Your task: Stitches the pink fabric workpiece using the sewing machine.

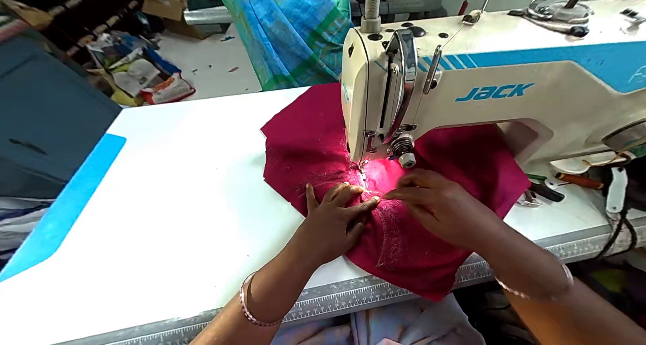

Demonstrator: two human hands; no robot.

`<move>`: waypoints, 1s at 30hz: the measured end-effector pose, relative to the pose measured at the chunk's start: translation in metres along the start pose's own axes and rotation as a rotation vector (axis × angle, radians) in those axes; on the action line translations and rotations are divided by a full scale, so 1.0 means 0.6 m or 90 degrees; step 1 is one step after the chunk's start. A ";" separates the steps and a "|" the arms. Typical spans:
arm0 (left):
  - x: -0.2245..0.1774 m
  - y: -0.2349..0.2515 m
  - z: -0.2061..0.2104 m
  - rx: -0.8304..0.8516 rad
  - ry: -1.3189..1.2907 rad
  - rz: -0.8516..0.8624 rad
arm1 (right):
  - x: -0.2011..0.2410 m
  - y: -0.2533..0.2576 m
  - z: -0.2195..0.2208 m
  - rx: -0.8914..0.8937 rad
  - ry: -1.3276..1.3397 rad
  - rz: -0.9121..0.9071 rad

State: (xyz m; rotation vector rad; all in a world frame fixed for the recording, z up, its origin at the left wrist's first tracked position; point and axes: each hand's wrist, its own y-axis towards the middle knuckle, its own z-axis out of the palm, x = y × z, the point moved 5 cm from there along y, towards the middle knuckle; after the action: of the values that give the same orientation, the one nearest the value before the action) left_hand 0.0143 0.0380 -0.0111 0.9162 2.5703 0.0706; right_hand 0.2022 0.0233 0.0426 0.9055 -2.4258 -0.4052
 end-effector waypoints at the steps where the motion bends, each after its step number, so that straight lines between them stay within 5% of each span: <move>1: 0.000 0.000 -0.001 -0.010 -0.004 0.006 | -0.008 0.018 0.013 0.082 0.040 -0.007; 7: 0.007 0.004 -0.008 -0.004 -0.037 -0.002 | -0.052 0.078 0.057 0.365 0.077 0.095; 21: 0.021 0.011 -0.006 0.032 0.017 -0.058 | -0.074 0.065 0.063 0.249 0.105 0.142; 26: 0.024 0.010 -0.017 -0.073 -0.019 -0.027 | -0.070 0.060 0.056 0.283 0.084 0.160; 30: 0.053 -0.010 -0.078 -0.191 0.015 -0.286 | -0.072 0.057 0.048 0.323 0.109 0.151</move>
State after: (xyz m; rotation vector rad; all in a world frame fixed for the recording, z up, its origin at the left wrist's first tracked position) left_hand -0.0299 0.0568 0.0192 0.2240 2.6263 0.3271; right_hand 0.1961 0.0805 0.0183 0.7933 -2.4725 0.3761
